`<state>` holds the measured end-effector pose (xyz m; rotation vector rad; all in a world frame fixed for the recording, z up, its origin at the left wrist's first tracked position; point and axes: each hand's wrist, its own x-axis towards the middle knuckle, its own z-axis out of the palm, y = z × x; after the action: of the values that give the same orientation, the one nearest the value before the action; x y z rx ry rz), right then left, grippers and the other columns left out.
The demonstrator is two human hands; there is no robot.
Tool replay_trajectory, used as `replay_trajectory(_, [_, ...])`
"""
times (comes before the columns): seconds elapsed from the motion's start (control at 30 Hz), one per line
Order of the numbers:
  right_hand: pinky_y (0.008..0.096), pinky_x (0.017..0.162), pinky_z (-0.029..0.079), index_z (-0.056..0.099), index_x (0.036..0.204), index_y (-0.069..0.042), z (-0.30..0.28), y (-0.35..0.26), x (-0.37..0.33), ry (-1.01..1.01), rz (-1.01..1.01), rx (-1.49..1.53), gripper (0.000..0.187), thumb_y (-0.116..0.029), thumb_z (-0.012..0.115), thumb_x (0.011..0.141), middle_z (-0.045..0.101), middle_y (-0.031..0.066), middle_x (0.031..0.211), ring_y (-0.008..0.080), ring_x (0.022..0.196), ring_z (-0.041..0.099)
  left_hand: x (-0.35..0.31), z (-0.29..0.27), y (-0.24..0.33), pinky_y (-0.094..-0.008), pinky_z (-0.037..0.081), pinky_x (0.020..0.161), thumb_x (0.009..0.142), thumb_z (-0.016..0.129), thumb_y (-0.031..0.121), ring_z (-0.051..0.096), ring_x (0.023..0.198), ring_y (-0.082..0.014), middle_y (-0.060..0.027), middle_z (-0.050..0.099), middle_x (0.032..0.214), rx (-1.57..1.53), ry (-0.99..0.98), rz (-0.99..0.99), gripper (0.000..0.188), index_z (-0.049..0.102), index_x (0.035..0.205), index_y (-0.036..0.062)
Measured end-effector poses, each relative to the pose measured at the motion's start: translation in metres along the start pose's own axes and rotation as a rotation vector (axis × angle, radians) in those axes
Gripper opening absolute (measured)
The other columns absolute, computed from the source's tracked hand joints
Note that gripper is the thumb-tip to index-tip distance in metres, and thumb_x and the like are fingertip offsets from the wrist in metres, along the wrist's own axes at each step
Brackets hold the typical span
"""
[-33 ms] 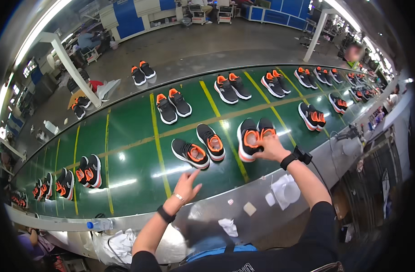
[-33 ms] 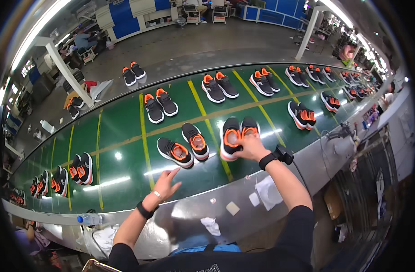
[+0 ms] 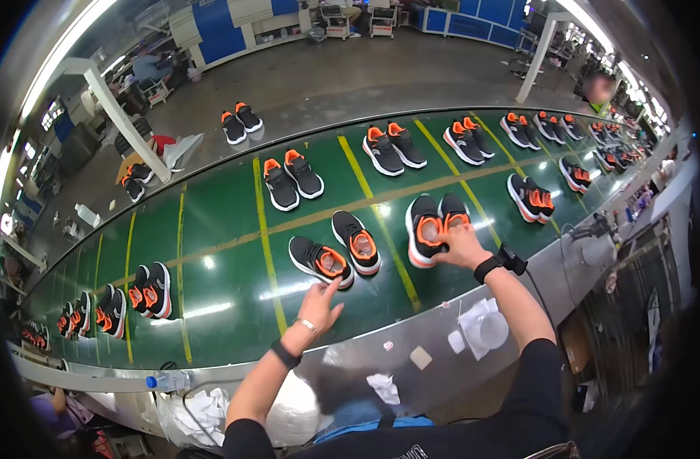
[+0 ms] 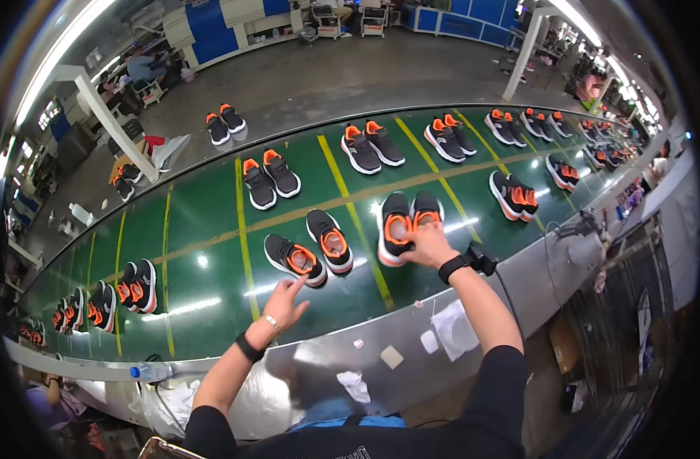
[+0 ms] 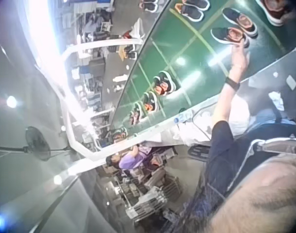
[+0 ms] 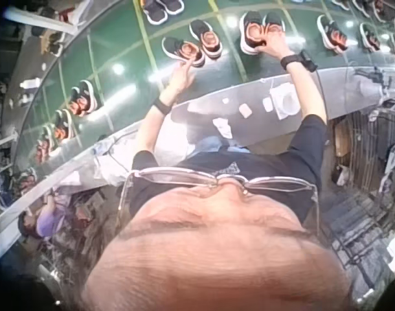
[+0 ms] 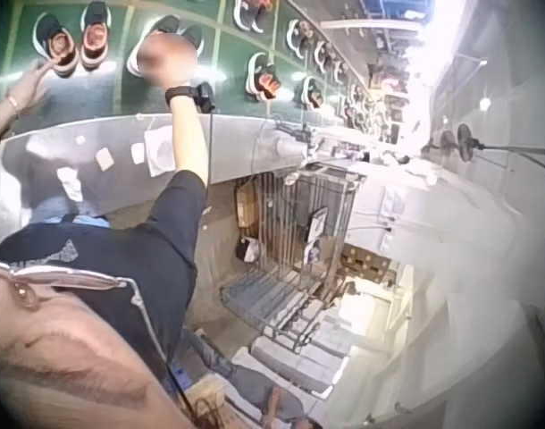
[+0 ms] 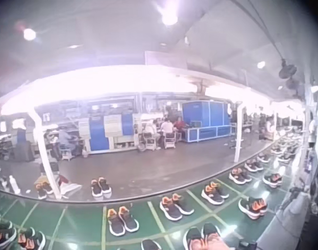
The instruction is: Inspecting and cleaning pairs of black and orange sneakers on a manufacturing conveyor line.
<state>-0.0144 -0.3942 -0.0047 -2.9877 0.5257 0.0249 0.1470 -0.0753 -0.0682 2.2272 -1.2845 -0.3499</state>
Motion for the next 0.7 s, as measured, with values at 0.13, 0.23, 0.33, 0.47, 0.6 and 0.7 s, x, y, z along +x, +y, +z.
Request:
replay_trajectory(0.13, [0.0516, 0.089, 0.032, 0.062, 0.102, -0.022, 0.058, 0.066, 0.025, -0.235, 0.271, 0.043, 0.042, -0.033, 0.07, 0.062, 0.048, 0.0149, 0.109, 0.0325, 0.109, 0.041, 0.078, 0.04, 0.004, -0.0407, 0.04, 0.083, 0.072, 0.064, 0.028, 0.049, 0.098, -0.0345, -0.022, 0.05, 0.104, 0.248, -0.123, -0.142, 0.064, 0.036, 0.129, 0.0212])
replay_trajectory(0.23, [0.0556, 0.09, 0.035, 0.054, 0.112, -0.02, 0.089, 0.083, 0.019, -0.39, 0.362, 0.003, 0.051, -0.022, 0.068, 0.063, 0.033, 0.0233, 0.119, 0.0429, 0.115, 0.033, 0.103, 0.058, 0.01, -0.0448, 0.039, 0.084, 0.071, 0.063, 0.033, 0.05, 0.097, -0.0357, -0.0231, 0.052, 0.103, 0.316, -0.32, -0.245, 0.068, 0.032, 0.131, 0.0235])
replay_trajectory(0.33, [0.0554, 0.089, 0.034, 0.049, 0.112, -0.016, 0.081, 0.073, 0.013, -0.093, 0.253, -0.142, 0.055, -0.011, 0.068, 0.061, 0.028, 0.0248, 0.126, 0.0424, 0.115, 0.033, 0.118, 0.073, -0.001, -0.0523, 0.031, 0.09, 0.069, 0.064, 0.043, 0.046, 0.106, -0.0375, -0.0258, 0.049, 0.11, 0.456, -0.376, -0.285, 0.068, 0.035, 0.128, 0.0281])
replay_trajectory(0.47, [0.0399, 0.078, 0.041, 0.053, 0.099, -0.009, 0.01, 0.004, -0.012, 0.131, 0.025, 0.337, 0.036, -0.01, 0.066, 0.066, 0.049, 0.0132, 0.096, 0.031, 0.092, 0.048, 0.108, 0.047, -0.019, -0.0408, 0.046, 0.068, 0.068, 0.065, 0.043, 0.056, 0.08, -0.0337, -0.0181, 0.055, 0.09, 0.275, -0.128, -0.105, 0.048, 0.055, 0.105, 0.0137])
replay_trajectory(0.6, [0.0356, 0.07, 0.044, 0.057, 0.09, -0.006, 0.039, -0.092, -0.097, 0.039, -0.152, 0.795, 0.026, -0.011, 0.067, 0.067, 0.055, 0.0105, 0.08, 0.0297, 0.079, 0.054, 0.048, -0.012, -0.011, -0.0419, 0.046, 0.06, 0.066, 0.069, 0.036, 0.057, 0.072, -0.0328, -0.0147, 0.054, 0.082, 0.21, -0.184, 0.089, 0.038, 0.059, 0.096, 0.0152])
replay_trajectory(0.7, [0.0353, 0.073, 0.043, 0.057, 0.092, -0.009, 0.062, -0.174, -0.16, -0.13, -0.078, 0.808, 0.029, -0.016, 0.068, 0.067, 0.053, 0.012, 0.087, 0.0296, 0.085, 0.052, -0.025, -0.046, -0.009, -0.0405, 0.043, 0.061, 0.061, 0.072, 0.028, 0.052, 0.071, -0.0291, -0.0106, 0.051, 0.077, 0.216, -0.175, 0.284, 0.034, 0.058, 0.091, 0.0169])
